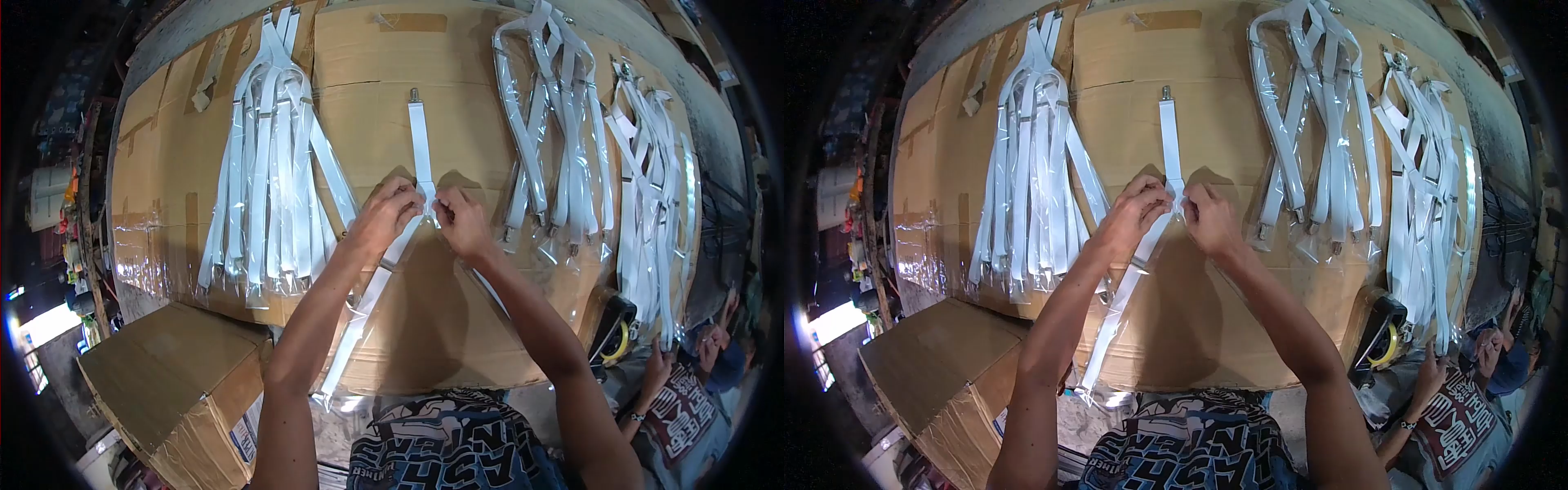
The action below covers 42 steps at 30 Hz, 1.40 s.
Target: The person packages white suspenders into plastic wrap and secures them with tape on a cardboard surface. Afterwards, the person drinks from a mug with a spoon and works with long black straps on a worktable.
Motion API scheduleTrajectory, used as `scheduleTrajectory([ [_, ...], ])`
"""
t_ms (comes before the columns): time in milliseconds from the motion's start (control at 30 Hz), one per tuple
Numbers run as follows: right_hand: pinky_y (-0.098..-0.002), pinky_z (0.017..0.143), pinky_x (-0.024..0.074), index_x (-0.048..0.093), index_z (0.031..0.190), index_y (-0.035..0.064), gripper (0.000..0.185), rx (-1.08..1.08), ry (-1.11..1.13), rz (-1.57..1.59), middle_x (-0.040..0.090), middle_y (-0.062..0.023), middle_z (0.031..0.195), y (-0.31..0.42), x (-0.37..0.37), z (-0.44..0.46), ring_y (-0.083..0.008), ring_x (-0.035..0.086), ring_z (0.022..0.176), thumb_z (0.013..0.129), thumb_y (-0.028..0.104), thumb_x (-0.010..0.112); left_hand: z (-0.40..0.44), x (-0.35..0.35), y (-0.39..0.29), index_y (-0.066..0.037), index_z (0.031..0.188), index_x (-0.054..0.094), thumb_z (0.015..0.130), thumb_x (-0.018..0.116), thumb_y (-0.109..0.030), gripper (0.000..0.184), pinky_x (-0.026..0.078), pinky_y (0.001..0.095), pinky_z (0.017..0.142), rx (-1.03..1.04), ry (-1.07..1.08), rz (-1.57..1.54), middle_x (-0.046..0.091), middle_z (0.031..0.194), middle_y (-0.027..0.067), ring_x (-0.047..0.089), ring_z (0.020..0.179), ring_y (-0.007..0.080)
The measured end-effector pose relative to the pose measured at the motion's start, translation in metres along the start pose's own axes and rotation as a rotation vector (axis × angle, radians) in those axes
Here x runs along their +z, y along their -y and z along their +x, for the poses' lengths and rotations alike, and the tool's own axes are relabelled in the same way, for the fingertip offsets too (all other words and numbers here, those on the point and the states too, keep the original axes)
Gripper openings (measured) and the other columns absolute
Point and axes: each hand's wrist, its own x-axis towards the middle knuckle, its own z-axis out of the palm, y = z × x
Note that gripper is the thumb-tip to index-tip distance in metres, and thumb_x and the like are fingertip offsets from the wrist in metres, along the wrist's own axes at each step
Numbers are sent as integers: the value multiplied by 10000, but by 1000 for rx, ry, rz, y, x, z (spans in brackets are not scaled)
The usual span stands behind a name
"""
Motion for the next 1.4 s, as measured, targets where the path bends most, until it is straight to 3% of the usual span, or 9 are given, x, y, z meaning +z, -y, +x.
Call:
scheduleTrajectory([
  [100,-451,744,486,645,955,37,151,-66,20,55,619,-155,933,-4,-4,-9,-368,597,847,804,38,644,2,-1,5,-18,938,637,838,657,40,117,523,381,707,-1,50,16,556,1016,120,623,871,284],
  [200,-436,789,459,667,974,46,174,-278,-97,-28,612,-128,948,-4,0,-15,-334,573,904,801,56,664,5,-5,3,-24,919,630,836,657,30,103,519,385,723,15,74,57,553,1020,122,615,891,293],
  [500,-410,849,400,712,1111,115,303,-267,-72,-240,573,-89,1029,13,-6,-24,-272,511,984,809,116,684,13,-8,-4,-56,929,647,835,665,-1,110,508,404,753,-59,147,88,554,1017,123,602,919,308],
  [800,-397,845,397,744,1029,111,217,-257,-36,-169,583,-84,1012,1,-3,-17,-263,513,988,823,114,675,16,-4,-5,-69,926,663,827,672,-12,114,499,411,801,-69,120,148,554,1002,121,592,936,319],
  [900,-401,849,422,738,1025,77,212,-309,-59,-150,589,-91,1030,-2,-1,-15,-279,530,997,826,73,666,18,-1,-4,-71,922,665,824,674,-13,115,498,412,803,-80,112,170,550,995,119,589,945,323],
  [1100,-409,877,464,715,1034,27,238,-199,-52,23,575,-123,1080,-1,2,-17,-318,554,1027,812,-11,639,19,1,-6,-61,926,666,833,668,-16,103,499,414,800,-113,123,176,545,998,124,588,940,323],
  [1400,-437,898,460,707,1026,31,330,-212,54,-12,569,-137,1104,-7,-2,-11,-331,541,1073,746,-77,570,24,-15,-1,-7,939,647,864,629,-11,78,516,392,758,-122,94,31,576,1005,130,614,875,319],
])
